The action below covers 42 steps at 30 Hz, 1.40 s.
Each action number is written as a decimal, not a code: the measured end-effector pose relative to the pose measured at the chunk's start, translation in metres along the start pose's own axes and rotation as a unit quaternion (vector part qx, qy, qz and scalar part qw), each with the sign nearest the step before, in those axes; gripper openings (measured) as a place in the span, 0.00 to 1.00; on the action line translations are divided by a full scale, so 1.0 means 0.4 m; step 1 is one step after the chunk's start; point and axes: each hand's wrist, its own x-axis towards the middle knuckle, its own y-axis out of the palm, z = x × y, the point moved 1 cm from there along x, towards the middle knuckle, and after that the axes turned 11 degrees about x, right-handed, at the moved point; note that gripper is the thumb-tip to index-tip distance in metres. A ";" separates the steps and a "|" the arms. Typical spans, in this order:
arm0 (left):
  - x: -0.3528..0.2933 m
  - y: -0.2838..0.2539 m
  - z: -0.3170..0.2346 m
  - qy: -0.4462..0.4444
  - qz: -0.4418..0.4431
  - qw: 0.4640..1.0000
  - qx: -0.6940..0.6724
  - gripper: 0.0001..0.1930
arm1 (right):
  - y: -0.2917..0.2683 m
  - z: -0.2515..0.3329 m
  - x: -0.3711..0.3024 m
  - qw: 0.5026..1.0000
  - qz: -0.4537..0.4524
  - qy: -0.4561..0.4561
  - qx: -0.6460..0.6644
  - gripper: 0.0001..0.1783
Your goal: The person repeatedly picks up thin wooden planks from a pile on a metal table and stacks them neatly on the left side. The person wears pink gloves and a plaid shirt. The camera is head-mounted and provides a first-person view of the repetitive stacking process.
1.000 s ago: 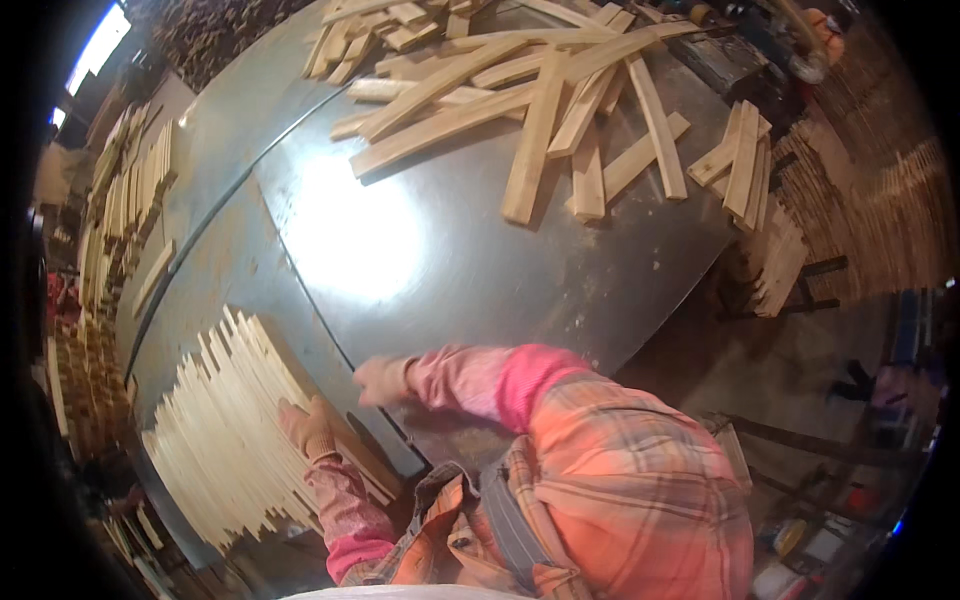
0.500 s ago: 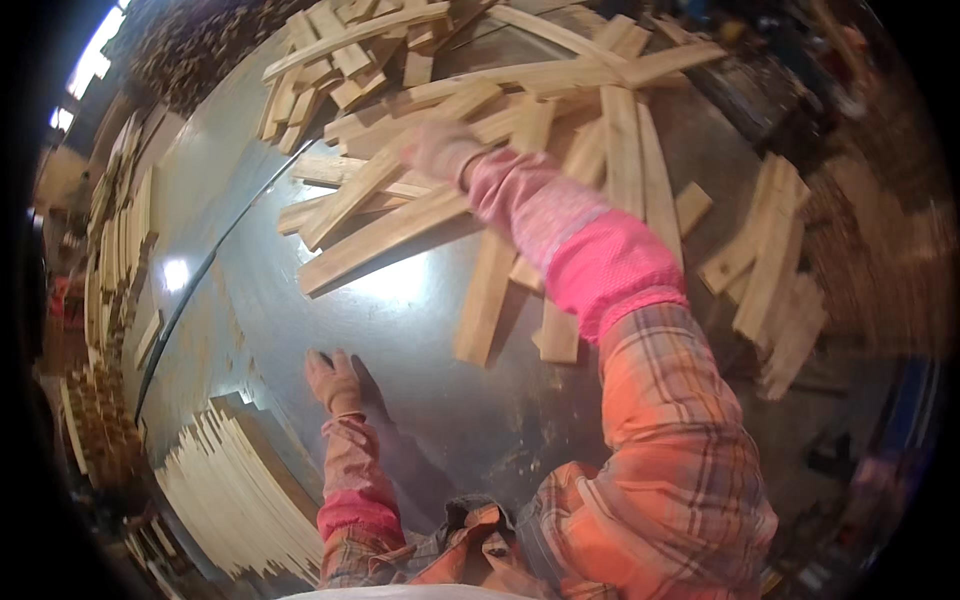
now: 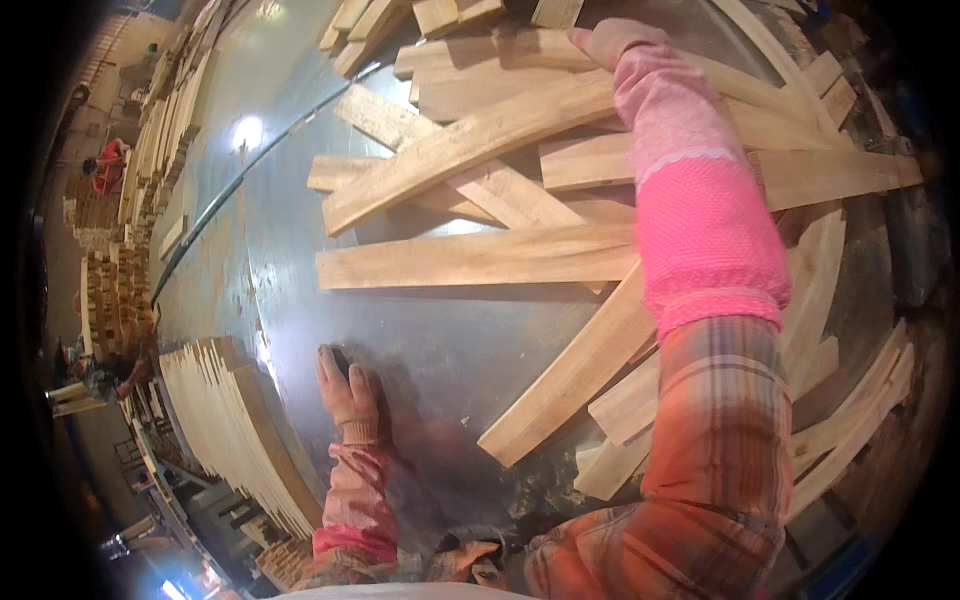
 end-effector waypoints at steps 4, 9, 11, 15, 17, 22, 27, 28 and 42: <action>0.008 0.000 -0.015 -0.055 -0.021 0.998 -0.034 0.36 | 0.034 0.079 -0.080 0.996 0.053 -0.057 -0.034 0.44; -0.071 0.003 -0.003 -0.182 -0.021 0.974 -0.130 0.36 | 0.141 0.247 -0.331 0.988 0.077 -0.129 -0.045 0.41; -0.188 -0.014 0.036 -0.280 -0.017 0.927 -0.250 0.35 | 0.182 0.297 -0.461 0.979 0.124 -0.157 -0.041 0.40; -0.442 -0.104 0.187 -0.324 -0.026 0.923 -0.207 0.32 | 0.283 0.479 -0.713 0.967 0.159 -0.199 0.012 0.40; -0.557 -0.145 0.240 -0.299 0.080 0.951 -0.022 0.34 | 0.317 0.505 -0.793 0.953 0.203 -0.223 -0.033 0.39; -0.736 -0.225 0.289 -0.122 0.172 0.977 0.024 0.39 | 0.313 0.447 -0.933 0.936 0.262 -0.200 -0.124 0.37; -0.734 -0.367 0.344 0.075 0.525 0.826 0.188 0.32 | 0.259 0.476 -1.182 0.951 0.228 -0.184 -0.102 0.30; -0.704 -0.407 0.366 0.095 0.558 0.815 0.123 0.30 | 0.249 0.472 -1.244 0.954 0.210 -0.199 -0.080 0.29; -0.064 -0.241 0.108 0.025 0.285 0.900 -0.329 0.36 | -0.005 -0.488 -1.560 0.897 -0.092 0.401 0.158 0.38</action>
